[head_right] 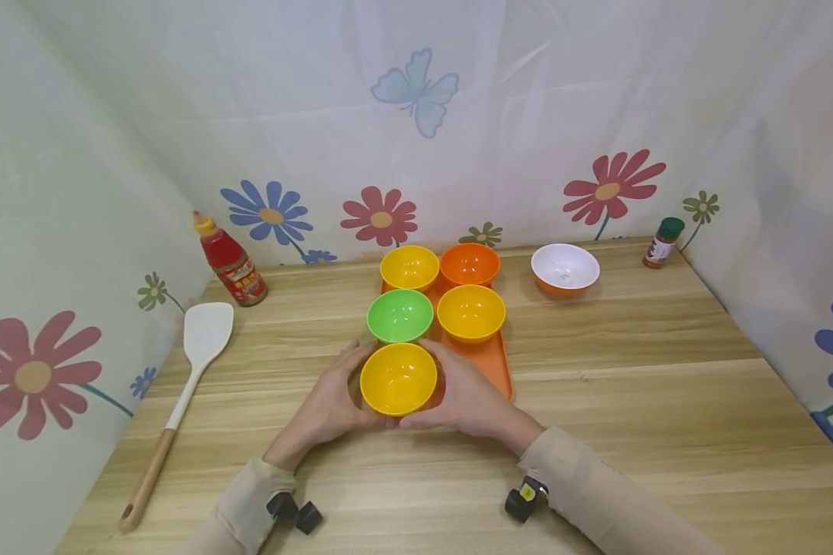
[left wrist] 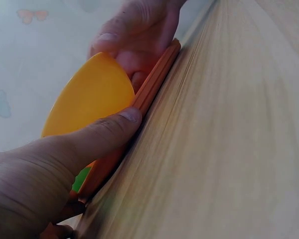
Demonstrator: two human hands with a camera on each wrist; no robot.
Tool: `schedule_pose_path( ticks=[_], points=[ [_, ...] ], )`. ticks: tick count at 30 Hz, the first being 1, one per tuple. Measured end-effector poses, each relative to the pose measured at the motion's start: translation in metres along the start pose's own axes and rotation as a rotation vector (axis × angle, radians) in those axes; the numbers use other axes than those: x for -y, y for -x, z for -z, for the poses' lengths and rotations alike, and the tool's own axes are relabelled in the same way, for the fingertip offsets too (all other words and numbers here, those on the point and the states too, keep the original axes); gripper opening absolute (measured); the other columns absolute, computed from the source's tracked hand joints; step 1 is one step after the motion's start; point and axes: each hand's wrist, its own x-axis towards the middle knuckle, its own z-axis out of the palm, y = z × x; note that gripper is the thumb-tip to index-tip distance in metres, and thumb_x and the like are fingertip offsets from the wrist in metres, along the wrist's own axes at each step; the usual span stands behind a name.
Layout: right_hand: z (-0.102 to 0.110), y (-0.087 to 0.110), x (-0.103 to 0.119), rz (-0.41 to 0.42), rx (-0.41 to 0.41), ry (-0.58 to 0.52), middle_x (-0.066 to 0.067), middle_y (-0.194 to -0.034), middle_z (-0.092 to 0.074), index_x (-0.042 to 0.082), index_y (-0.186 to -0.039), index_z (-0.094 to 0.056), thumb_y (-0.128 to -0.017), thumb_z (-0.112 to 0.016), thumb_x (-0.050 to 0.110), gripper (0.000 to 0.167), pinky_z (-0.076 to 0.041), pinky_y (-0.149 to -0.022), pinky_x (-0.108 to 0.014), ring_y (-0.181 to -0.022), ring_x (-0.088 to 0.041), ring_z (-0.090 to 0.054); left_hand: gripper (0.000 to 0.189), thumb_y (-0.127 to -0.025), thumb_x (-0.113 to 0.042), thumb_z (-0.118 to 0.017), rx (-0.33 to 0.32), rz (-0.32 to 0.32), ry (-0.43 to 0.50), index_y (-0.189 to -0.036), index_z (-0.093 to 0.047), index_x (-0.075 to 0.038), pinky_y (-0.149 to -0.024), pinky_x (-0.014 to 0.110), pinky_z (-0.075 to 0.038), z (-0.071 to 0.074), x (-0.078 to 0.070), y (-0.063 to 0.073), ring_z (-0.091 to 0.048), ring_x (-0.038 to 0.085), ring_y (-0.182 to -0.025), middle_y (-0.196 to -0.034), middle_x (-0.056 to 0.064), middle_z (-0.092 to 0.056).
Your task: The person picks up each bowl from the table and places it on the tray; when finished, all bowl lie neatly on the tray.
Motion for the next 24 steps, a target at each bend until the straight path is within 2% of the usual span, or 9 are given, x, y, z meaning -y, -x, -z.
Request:
schedule_pose_path(
  ticks=[7, 14, 20, 24],
  points=[
    [0.006, 0.0, 0.004, 0.008, -0.011, -0.028, 0.002, -0.168, -0.05, 0.019, -0.172, -0.035, -0.079, -0.104, 0.043, 0.119, -0.048, -0.125, -0.055, -0.147, -0.025, -0.058, 0.125, -0.067, -0.056, -0.107, 0.004, 0.006, 0.004, -0.17, -0.043, -0.028, -0.135, 0.071, -0.015, 0.0, -0.001, 0.0, -0.017, 0.04, -0.171, -0.174, -0.004, -0.046],
    [0.014, 0.001, 0.012, 0.028, -0.048, -0.03, -0.001, -0.162, -0.056, 0.013, -0.173, -0.033, -0.079, -0.103, 0.043, 0.121, -0.049, -0.124, -0.052, -0.147, -0.024, -0.059, 0.125, -0.067, -0.054, -0.107, 0.0, 0.013, 0.003, -0.17, -0.043, -0.026, -0.135, 0.071, -0.016, 0.001, -0.002, 0.001, -0.017, 0.04, -0.171, -0.174, -0.002, -0.046],
    [0.031, 0.001, 0.019, 0.086, -0.115, -0.081, -0.012, -0.158, -0.059, 0.014, -0.168, -0.041, -0.083, -0.102, 0.031, 0.107, -0.052, -0.12, -0.059, -0.142, -0.034, -0.063, 0.127, -0.066, -0.054, -0.108, -0.001, 0.011, -0.003, -0.171, -0.043, -0.023, -0.135, 0.071, -0.018, 0.001, -0.003, 0.0, -0.018, 0.04, -0.171, -0.175, -0.001, -0.045],
    [0.049, 0.001, 0.021, 0.131, -0.169, -0.098, -0.012, -0.159, -0.057, 0.017, -0.167, -0.043, -0.086, -0.1, 0.025, 0.099, -0.051, -0.12, -0.063, -0.144, -0.038, -0.06, 0.127, -0.065, -0.053, -0.108, 0.003, 0.013, -0.004, -0.171, -0.044, -0.024, -0.135, 0.07, -0.018, 0.0, -0.003, 0.0, -0.017, 0.04, -0.171, -0.174, -0.001, -0.046]
  ],
)
